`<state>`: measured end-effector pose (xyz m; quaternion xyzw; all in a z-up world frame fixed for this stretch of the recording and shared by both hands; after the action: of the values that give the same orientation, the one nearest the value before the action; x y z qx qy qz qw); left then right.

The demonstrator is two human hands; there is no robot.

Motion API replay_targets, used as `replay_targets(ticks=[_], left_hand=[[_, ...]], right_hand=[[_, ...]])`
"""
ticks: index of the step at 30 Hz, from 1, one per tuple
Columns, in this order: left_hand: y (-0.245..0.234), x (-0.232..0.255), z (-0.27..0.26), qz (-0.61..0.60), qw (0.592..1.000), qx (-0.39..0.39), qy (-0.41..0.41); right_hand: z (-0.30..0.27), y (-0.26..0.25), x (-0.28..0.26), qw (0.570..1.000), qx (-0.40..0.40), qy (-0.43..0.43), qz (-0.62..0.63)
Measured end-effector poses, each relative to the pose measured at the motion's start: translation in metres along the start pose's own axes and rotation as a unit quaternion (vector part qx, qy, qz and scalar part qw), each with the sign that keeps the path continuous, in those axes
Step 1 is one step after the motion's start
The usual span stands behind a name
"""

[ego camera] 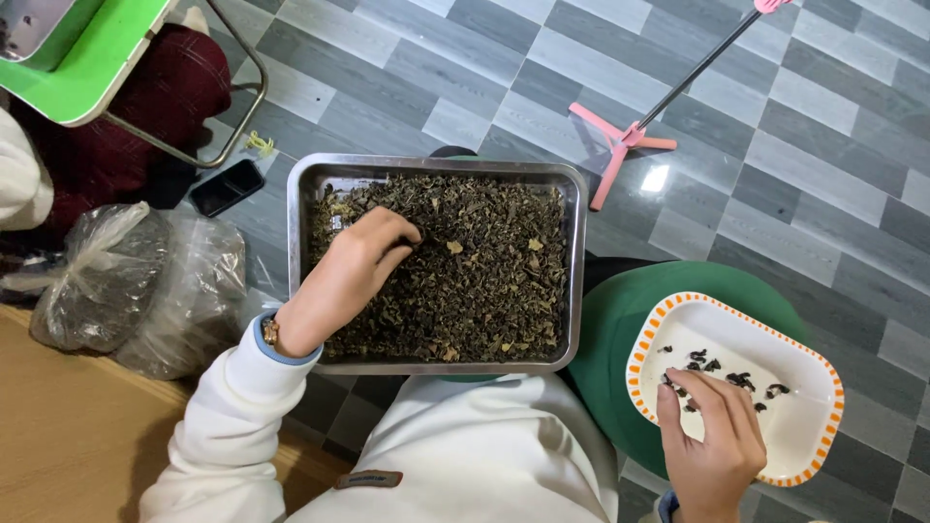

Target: Manually sorting dried tea leaves by picking out specific pieces from a large tray and placing them into a smaller bowl.

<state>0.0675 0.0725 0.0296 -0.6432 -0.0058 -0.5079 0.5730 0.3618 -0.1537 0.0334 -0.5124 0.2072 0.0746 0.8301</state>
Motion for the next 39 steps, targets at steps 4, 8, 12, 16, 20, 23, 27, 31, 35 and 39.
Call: replay_targets(ticks=[4,8,12,16,20,23,27,31,35,39], left_hand=[[0.010,-0.040,-0.007,-0.250,0.961,0.055,-0.106],[0.041,-0.072,-0.017,-0.529,0.832,0.065,-0.156],[0.040,-0.066,-0.018,-0.552,0.814,0.081,-0.158],[0.042,-0.057,-0.017,-0.592,0.787,0.084,-0.151],[0.046,-0.050,-0.019,-0.631,0.752,0.102,-0.164],[0.044,-0.045,-0.021,-0.639,0.743,0.123,-0.157],[0.048,-0.044,-0.024,-0.650,0.733,0.138,-0.142],[0.045,-0.049,-0.028,-0.646,0.719,0.202,-0.157],[0.045,-0.050,-0.030,-0.649,0.704,0.249,-0.147],[0.052,-0.052,-0.031,-0.656,0.695,0.258,-0.142]], right_hand=[[0.003,0.002,-0.006,1.000,-0.012,0.005,-0.009],[0.005,0.004,-0.008,1.000,-0.024,0.007,-0.008],[0.005,0.007,-0.013,1.000,-0.012,-0.017,0.008],[0.006,0.012,-0.017,0.999,-0.027,-0.026,0.005],[0.006,0.016,-0.018,0.999,-0.035,-0.035,0.001],[0.007,0.018,-0.019,0.999,-0.035,-0.027,0.006],[0.007,0.018,-0.022,0.999,-0.036,-0.033,0.012],[0.009,0.019,-0.025,0.998,-0.044,-0.030,0.019],[0.011,0.019,-0.030,0.998,-0.040,-0.040,0.027],[0.010,0.020,-0.029,0.998,-0.040,-0.037,0.030]])
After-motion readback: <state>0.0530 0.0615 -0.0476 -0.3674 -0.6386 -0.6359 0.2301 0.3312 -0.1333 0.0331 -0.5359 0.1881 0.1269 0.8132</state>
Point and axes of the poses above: each hand's wrist, its own z-axis towards the middle knuckle, its own y-axis out of the palm, x = y × z, the point moved 10 cm from there along z, towards the middle knuckle, and after that the axes turned 2 degrees about -x, right-handed, at the moved point
